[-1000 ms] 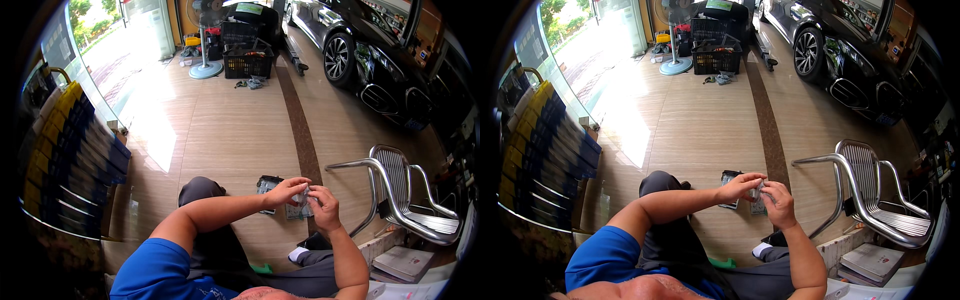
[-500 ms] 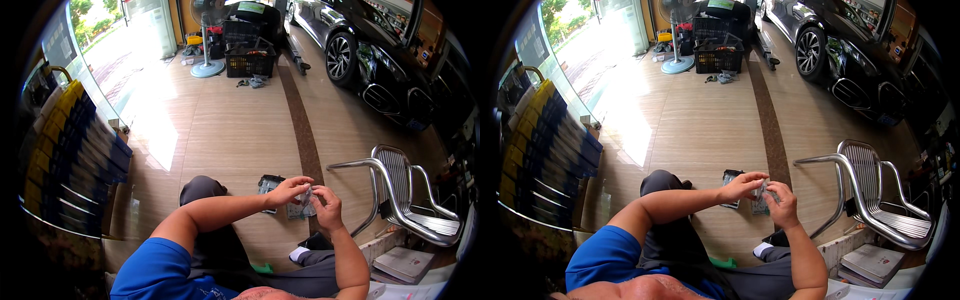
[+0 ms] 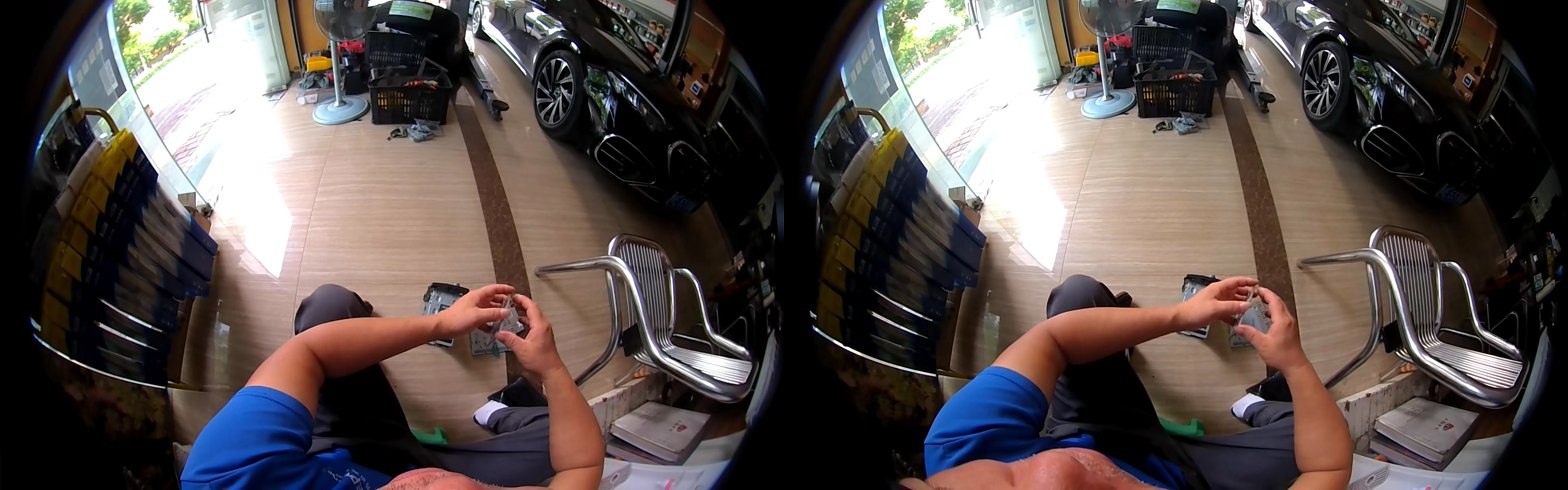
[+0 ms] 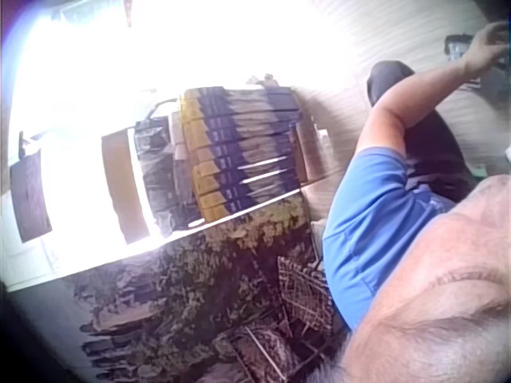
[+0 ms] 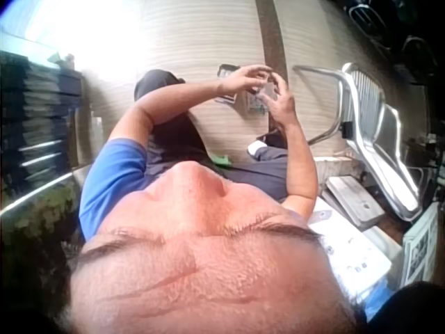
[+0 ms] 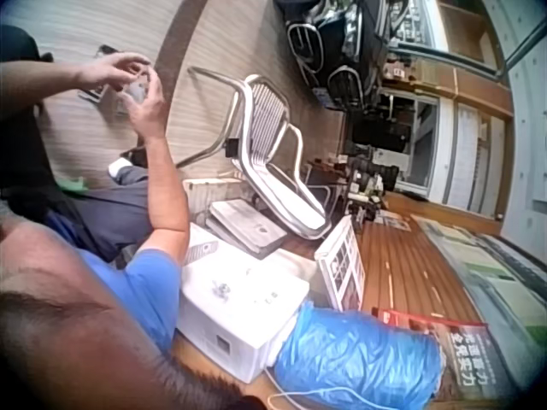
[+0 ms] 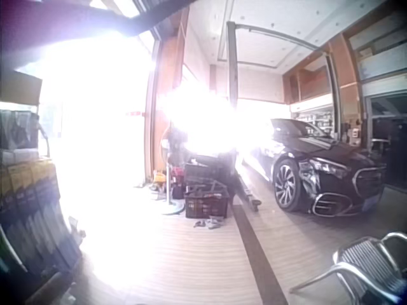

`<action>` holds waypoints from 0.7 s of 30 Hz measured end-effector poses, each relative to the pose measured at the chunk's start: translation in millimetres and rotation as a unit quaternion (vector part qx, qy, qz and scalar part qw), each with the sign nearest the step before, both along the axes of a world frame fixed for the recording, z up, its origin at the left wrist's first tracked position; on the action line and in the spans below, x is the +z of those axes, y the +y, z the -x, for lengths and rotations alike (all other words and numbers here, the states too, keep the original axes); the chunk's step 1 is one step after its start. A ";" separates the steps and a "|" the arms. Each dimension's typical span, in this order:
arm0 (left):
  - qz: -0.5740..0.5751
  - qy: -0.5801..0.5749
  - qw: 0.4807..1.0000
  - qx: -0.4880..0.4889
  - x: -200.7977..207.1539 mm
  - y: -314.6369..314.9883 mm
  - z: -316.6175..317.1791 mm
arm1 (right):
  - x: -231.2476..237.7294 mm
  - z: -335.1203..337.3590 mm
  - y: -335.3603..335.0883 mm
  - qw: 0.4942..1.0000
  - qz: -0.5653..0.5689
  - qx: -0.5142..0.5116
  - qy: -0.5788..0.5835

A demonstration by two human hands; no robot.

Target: The person picks up a perforated metal plate from a disassembled electronic device on the floor, then turns, aligns, and handles the metal piece with both hands.

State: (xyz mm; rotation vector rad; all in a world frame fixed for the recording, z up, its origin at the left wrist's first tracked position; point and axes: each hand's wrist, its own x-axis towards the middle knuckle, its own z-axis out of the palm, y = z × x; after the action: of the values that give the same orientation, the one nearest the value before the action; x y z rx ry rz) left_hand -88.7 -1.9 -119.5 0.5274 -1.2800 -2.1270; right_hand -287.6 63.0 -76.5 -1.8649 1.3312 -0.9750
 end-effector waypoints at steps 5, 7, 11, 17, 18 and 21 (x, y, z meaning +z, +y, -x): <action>-0.017 -0.025 1.000 -0.002 11.5 3.6 -1.3 | -7.7 2.2 1.0 1.000 -0.014 0.008 0.026; -0.017 -0.022 1.000 -0.008 11.8 3.9 -1.6 | -7.3 3.3 0.9 0.999 -0.014 0.019 0.034; -0.011 -0.013 1.000 -0.006 12.1 4.8 -1.2 | -4.4 1.1 1.7 0.997 -0.019 0.045 0.058; -0.019 0.002 0.999 -0.029 10.3 3.3 -3.1 | -1.9 -6.5 5.5 0.998 -0.029 0.024 0.054; -0.019 0.001 0.999 -0.028 8.3 2.6 -3.0 | 0.0 -7.6 6.2 0.998 -0.030 0.025 0.054; -0.032 0.009 0.998 -0.044 6.4 1.6 -3.1 | 2.5 -8.4 6.1 0.999 -0.010 0.016 0.051</action>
State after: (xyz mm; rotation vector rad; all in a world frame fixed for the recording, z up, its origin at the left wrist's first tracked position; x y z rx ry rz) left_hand -85.6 -0.3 -113.1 0.4850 -1.2494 -2.2457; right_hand -279.2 69.1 -74.1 -1.9385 1.3601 -0.8576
